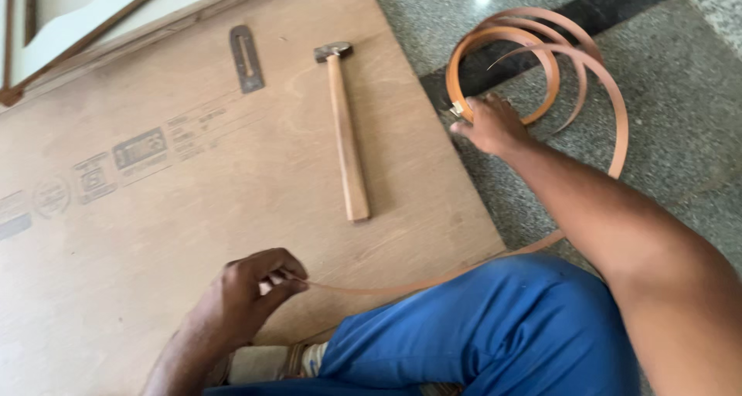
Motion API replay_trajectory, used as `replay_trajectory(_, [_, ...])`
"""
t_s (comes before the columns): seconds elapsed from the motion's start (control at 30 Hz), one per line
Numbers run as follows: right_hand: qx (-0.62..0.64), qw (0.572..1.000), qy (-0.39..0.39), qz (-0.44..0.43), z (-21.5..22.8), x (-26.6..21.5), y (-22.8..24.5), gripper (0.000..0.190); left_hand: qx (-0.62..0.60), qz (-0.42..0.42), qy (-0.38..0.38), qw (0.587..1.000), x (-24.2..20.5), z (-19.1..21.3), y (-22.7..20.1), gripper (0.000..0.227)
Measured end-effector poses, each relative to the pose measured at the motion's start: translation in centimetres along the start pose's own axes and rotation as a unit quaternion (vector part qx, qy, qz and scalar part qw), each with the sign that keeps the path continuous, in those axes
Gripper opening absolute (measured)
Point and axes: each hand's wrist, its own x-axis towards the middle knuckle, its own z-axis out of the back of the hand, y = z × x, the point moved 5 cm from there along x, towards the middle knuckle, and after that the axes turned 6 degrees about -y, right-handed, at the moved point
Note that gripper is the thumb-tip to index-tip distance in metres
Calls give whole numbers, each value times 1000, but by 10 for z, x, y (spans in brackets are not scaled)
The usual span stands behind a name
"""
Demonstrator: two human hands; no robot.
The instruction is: The person sits on the floor and manipulates thin wooden strips, bending them into circular shapes. They use a hammer and a chisel to adjust the wood and cut it to size, then inspect the formed rings.
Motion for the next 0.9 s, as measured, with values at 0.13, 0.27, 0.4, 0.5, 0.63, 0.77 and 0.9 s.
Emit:
replay_trajectory(0.13, [110, 993, -23, -33, -7, 32, 19, 31, -54, 71, 6, 996, -12, 7, -28, 19])
replay_trajectory(0.27, [422, 896, 106, -91, 15, 23, 89, 42, -180, -9, -4, 984, -11, 7, -35, 23])
replay_trajectory(0.4, [323, 926, 189, 56, 67, -44, 196, 39, -362, -6, -41, 931, -2, 0, -17, 33])
replay_trajectory(0.5, [296, 891, 269, 214, 96, -114, 256, 29, -602, 91, -100, 787, 12, -14, -4, 31])
replay_trajectory(0.63, [230, 880, 346, 231, 99, -160, 274, 30, -687, 62, -162, 705, 27, -16, 1, 17])
replay_trajectory(0.77, [198, 846, 460, 185, 67, -164, 250, 40, -676, 38, -324, 661, 26, 6, 26, 11])
replay_trajectory(0.9, [208, 794, 547, 166, 51, -175, 239, 54, -673, 29, -382, 633, 17, 27, 49, 18])
